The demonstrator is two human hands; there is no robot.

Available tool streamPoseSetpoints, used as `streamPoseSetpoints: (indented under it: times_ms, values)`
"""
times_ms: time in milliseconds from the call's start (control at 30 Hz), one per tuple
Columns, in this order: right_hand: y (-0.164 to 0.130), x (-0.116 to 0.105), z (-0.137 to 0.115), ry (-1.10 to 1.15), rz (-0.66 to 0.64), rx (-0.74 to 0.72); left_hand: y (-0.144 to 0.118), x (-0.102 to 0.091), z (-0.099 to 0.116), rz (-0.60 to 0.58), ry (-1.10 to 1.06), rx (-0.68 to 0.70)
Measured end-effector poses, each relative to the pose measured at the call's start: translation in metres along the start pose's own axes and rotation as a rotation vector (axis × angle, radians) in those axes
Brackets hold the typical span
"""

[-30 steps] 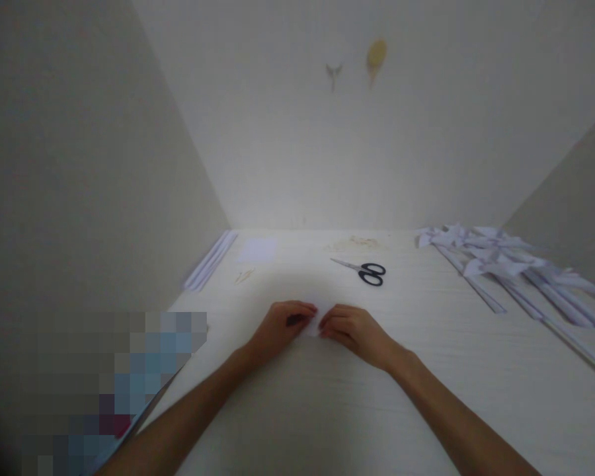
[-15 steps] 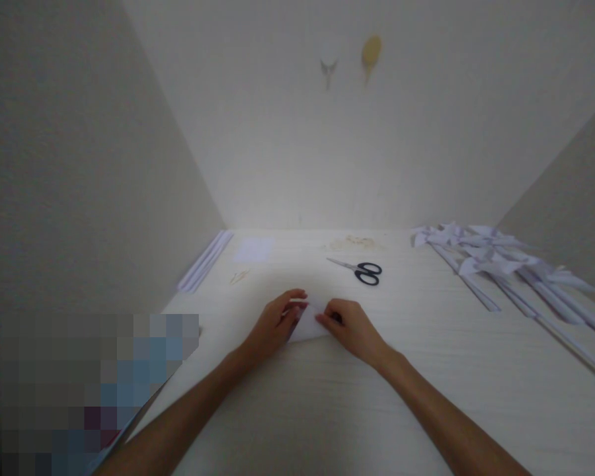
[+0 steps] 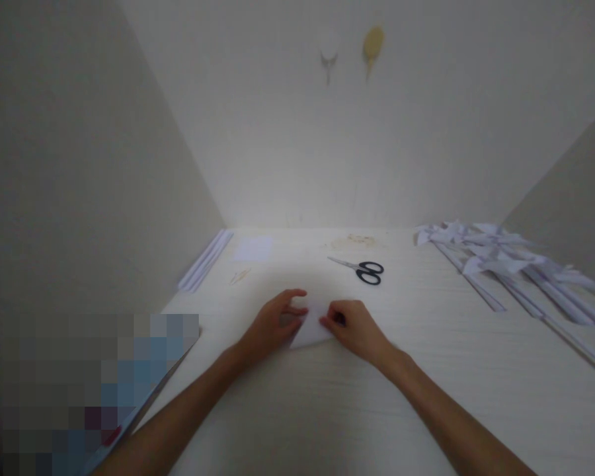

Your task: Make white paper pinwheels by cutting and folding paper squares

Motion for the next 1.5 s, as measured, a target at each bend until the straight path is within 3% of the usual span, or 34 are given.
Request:
streamPoseSetpoints:
  times_ms: [167, 400, 800, 1500]
  values:
    - [0.001, 0.004, 0.002, 0.035, -0.137, -0.005, 0.0, 0.002, -0.001, -0.059, -0.132, 0.02]
    - [-0.001, 0.003, -0.002, -0.075, -0.02, 0.022, 0.003, 0.001, 0.002, -0.055, -0.142, 0.003]
    - [0.0, -0.004, 0.004, -0.232, 0.121, 0.106, 0.004, -0.004, 0.008, -0.001, 0.024, 0.13]
    - [0.001, -0.005, 0.008, -0.325, 0.165, 0.132, 0.006, 0.0, 0.008, -0.053, 0.029, 0.119]
Point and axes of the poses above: each hand's wrist, its own y-axis towards the middle knuckle, its own x-axis out of the palm, z = x × y, the point moved 8 cm from there along y, towards the middle knuckle, and after that the axes turned 10 degrees about x, right-handed, at the moved point
